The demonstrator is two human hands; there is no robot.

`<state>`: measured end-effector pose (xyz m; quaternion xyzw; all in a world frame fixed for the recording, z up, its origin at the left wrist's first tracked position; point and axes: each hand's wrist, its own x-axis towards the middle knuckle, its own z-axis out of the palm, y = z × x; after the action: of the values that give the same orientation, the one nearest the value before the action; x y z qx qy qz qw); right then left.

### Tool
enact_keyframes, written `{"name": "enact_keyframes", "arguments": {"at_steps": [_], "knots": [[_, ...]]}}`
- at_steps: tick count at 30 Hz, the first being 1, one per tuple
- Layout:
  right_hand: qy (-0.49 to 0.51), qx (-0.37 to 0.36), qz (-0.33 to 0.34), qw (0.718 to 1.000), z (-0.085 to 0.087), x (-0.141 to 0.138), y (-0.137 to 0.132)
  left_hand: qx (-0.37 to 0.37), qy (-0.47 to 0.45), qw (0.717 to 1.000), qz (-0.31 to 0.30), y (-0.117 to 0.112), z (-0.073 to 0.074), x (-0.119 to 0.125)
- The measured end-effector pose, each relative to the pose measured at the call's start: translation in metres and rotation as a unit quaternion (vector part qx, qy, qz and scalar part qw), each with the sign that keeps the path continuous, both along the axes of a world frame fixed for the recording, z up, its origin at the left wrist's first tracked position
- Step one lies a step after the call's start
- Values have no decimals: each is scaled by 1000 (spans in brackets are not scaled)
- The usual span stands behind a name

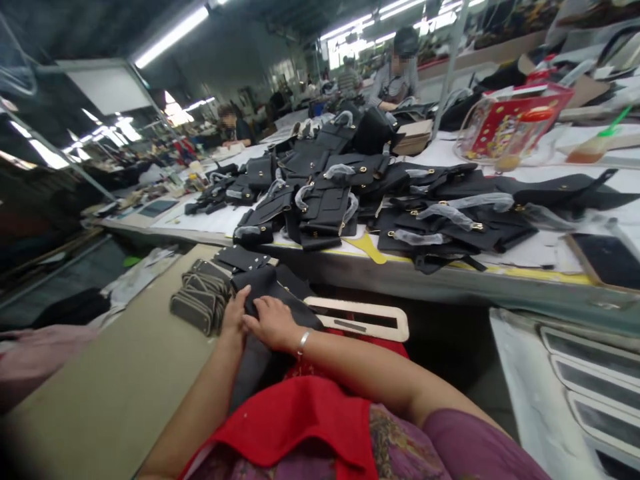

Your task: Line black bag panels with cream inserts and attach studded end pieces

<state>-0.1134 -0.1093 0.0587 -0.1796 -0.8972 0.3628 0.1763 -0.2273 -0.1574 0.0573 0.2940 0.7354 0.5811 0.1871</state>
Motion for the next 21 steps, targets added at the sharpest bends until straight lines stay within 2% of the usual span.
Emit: {"name": "enact_keyframes", "arguments": {"at_steps": [3,5,8,10,13,17,19,21], "knots": [[45,-2,-49,998,23,8,-3,70,-74,993,62,-18,18,16],[73,14,-75,994,49,19,2,96,-101,989,46,-23,36,31],[66,59,-101,991,86,40,12,79,-29,996,-9,-25,66,48],[63,58,-104,991,101,54,20,55,56,997,-28,-23,82,57],[114,-49,-63,990,103,76,33,52,157,986,-36,-16,95,70],[214,-252,-3,944,89,99,52,96,229,967,-53,-1,104,89],[229,-287,-18,930,85,106,58,105,243,962,-59,7,107,97],[230,-276,-63,931,84,113,62,109,246,961,-71,15,108,104]]}}
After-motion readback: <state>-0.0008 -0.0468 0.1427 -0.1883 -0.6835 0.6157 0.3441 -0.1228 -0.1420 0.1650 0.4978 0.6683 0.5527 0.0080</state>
